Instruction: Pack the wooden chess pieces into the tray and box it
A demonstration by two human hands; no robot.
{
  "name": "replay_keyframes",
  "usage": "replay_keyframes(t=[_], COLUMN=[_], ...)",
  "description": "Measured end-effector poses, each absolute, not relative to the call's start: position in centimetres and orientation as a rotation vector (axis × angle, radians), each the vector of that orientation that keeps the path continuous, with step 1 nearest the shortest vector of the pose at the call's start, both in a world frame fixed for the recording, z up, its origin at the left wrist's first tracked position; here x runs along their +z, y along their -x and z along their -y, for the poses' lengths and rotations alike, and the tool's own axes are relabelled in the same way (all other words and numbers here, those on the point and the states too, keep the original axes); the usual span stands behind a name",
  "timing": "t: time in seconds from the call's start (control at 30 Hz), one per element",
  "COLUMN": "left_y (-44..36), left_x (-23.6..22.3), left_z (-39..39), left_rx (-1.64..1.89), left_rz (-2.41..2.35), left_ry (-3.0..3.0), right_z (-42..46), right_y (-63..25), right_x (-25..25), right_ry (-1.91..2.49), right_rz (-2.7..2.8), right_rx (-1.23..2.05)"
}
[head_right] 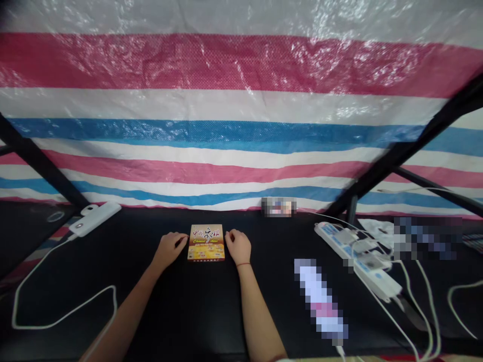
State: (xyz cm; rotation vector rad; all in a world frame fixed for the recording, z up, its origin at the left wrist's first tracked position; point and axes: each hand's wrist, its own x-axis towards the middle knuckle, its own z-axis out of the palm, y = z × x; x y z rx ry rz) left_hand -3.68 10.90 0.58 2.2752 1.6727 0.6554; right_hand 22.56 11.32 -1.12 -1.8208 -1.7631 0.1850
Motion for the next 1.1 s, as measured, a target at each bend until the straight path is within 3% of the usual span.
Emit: replay_keyframes(t=[0.3, 0.5, 0.63, 0.83, 1.1], left_y=[3.4, 3.2, 3.2, 3.5, 6.6], left_x=[0.6, 0.9, 0.9, 0.0, -0.8], left_z=[-10.1, -9.6, -9.6, -10.3, -12.7], left_rx=[0.754, 0.753, 0.835, 1.149, 1.452], left_rz=[-1.486, -1.442, -1.418, -1.318, -1.309], left_ry=[-2.317, -2.311, -2.268, -1.797, -1.311], right_z=[-9.3, -8.3, -8.0, -8.4, -8.8], right_y=[-22.0, -20.9, -19.0, -13.6, -7.3], right_x=[-0.7, 0.1, 2.0, 5.6, 6.8], right_ry=[1.692, 1.549, 1.476, 1.21, 1.072], right_rz=[1.823, 1.473, 1.326, 1.427, 1.87], right_rx=[0.27, 0.577, 0.6, 0.766, 0.586])
